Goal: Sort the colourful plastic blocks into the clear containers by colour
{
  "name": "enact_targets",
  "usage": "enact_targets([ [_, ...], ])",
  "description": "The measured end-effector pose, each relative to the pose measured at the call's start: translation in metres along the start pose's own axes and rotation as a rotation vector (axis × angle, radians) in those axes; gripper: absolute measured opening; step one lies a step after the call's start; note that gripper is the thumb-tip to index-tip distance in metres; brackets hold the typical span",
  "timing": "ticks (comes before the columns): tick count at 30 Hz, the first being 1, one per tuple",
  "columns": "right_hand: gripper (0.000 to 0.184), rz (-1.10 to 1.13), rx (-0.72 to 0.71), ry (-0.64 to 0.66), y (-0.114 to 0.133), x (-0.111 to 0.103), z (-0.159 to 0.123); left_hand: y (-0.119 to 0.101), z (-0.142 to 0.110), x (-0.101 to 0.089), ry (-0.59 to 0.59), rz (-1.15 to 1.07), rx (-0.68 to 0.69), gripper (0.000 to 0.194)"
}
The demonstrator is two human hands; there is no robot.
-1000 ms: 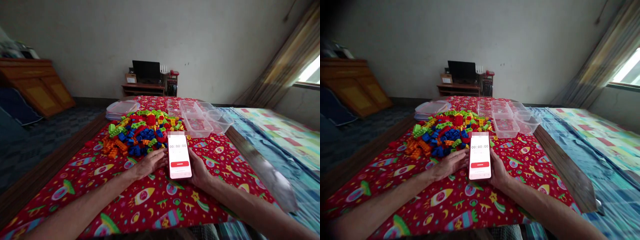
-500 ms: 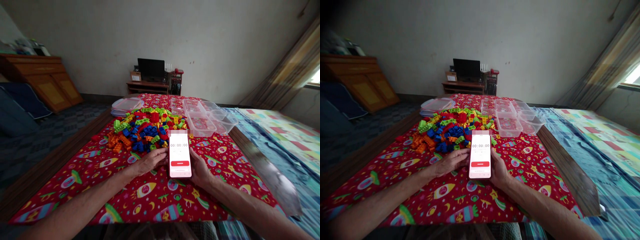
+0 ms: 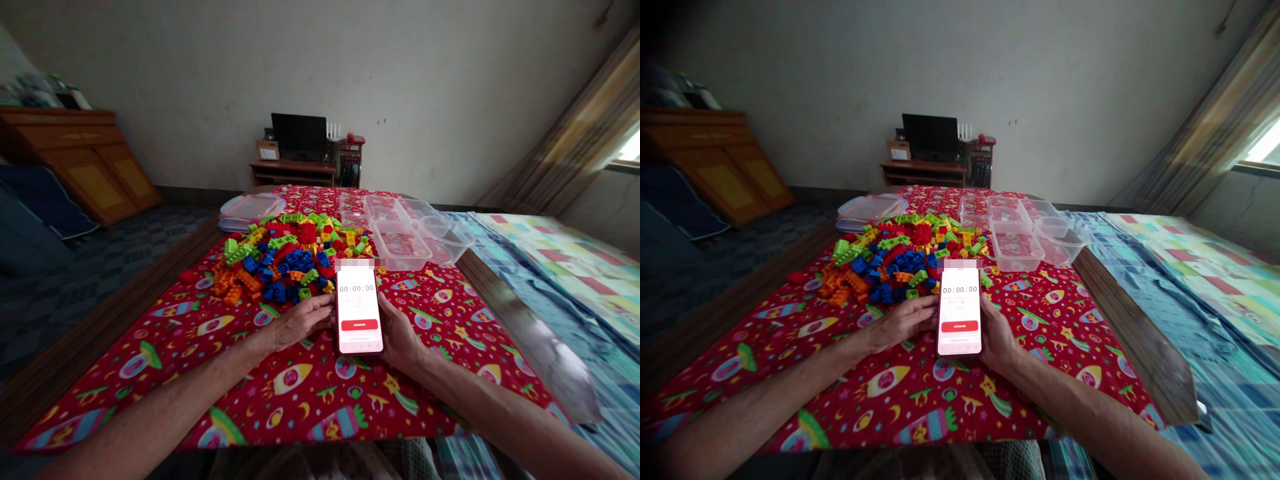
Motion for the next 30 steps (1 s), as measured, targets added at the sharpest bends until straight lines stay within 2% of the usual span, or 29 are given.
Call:
enact_targets([
  [20, 0.045, -0.006, -0.012, 0.050, 0.000, -0.002, 0.001, -0.005, -0.003, 0.005, -0.001, 0.047, -0.006, 0.042],
  [24, 0.047, -0.021, -0.023, 0.013, 0.008, -0.003, -0.004, -0.002, -0.001, 0.002, 0.053, 0.003, 0.040, 0.036],
  [26, 0.044, -0.018, -0.121, -0.037, 0.024, -0.006, -0.012, -0.001, -0.001, 0.000, 0.088, -0.017, 0.055, 0.034],
  [30, 0.043, -0.044, -0.548, -0.158, 0.091, -0.025, -0.050, -0.002, -0.002, -0.003, 0.091, 0.024, 0.044, 0.034],
])
Point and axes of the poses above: each hand's wrist, its own z-axis towards the middle knuckle, its own x-axis out of the palm, y = z × x, the point moved 1 cm from there along z, towards the middle knuckle, and after that the axes turned 3 degrees about -z, right-handed, at the moved point
